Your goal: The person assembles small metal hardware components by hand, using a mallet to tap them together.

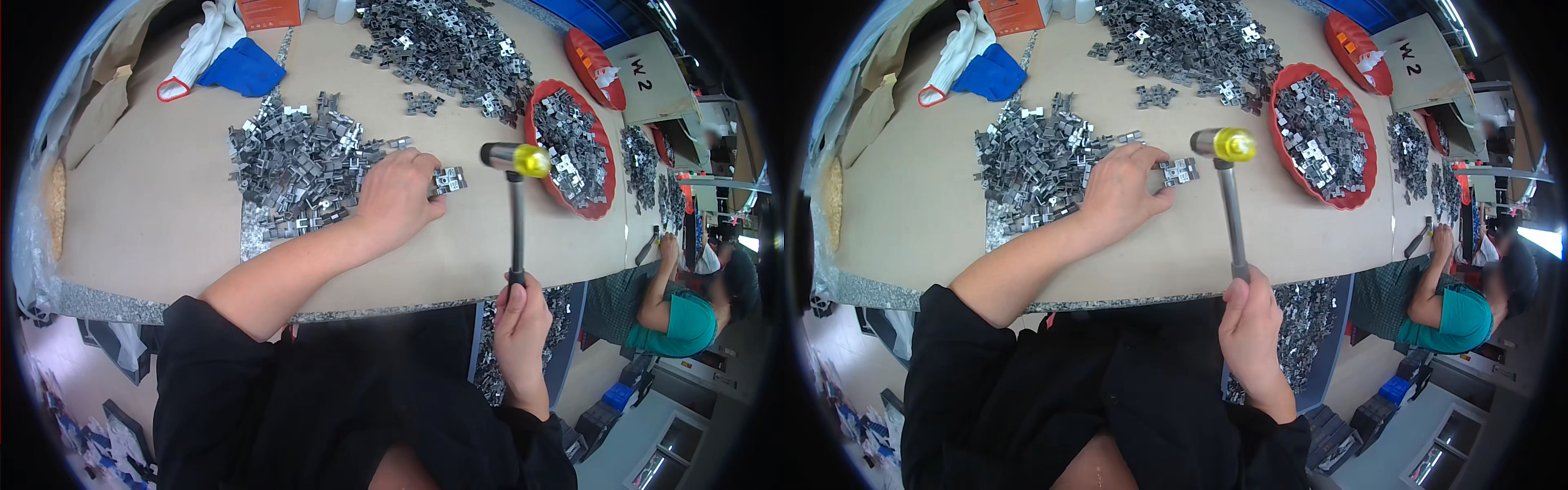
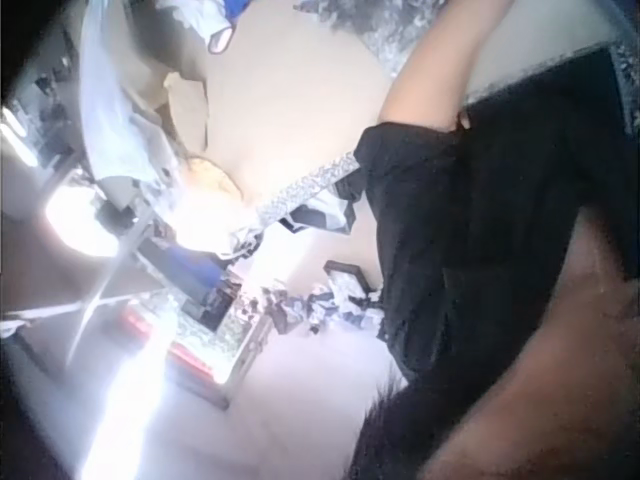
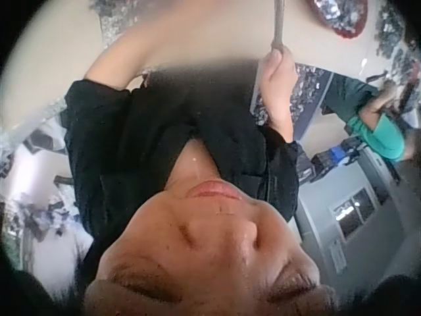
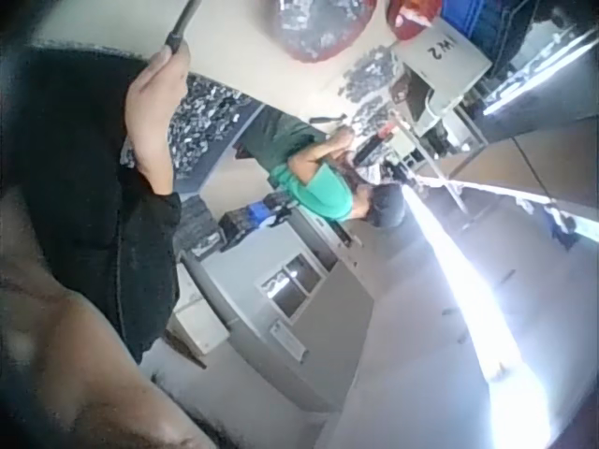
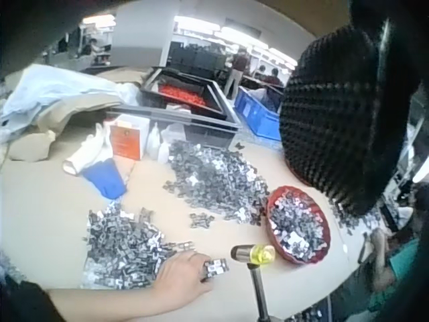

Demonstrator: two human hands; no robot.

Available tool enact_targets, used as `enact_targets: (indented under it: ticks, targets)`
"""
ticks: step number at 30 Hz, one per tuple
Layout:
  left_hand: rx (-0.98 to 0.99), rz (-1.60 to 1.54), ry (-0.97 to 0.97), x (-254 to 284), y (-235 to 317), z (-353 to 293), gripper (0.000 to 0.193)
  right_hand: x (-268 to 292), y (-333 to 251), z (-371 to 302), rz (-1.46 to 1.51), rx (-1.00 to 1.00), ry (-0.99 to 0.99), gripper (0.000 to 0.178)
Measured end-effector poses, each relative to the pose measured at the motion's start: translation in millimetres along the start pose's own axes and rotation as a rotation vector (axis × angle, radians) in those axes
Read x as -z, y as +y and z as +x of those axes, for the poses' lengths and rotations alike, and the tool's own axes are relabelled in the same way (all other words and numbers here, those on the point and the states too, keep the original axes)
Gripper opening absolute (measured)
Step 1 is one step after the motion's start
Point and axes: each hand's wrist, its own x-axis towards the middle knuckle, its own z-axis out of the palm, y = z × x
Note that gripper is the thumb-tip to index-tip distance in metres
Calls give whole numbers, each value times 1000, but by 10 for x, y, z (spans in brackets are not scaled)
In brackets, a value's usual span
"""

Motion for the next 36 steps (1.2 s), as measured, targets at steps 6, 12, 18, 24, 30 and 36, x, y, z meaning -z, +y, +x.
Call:
enact_targets:
  ticks: [6,12,18,24,30,36]
  targets:
    - [-15,7,8,0,-17,-3,32,-122,101,94,-230,-13,-132,19]
    - [-22,10,4,-1,-7,-7,31,-90,68,92,-66,-19,-45,21]
    - [-49,8,25,-1,-1,-7,30,-148,204,112,-79,-99,-45,22]
    - [-85,-2,42,-6,0,-24,30,-219,354,281,-359,-62,178,23]
    - [-14,-117,-9,51,32,1,30,-284,369,364,-495,12,242,22]
    - [-43,-67,13,22,-3,-5,32,-275,313,366,-546,10,209,24]
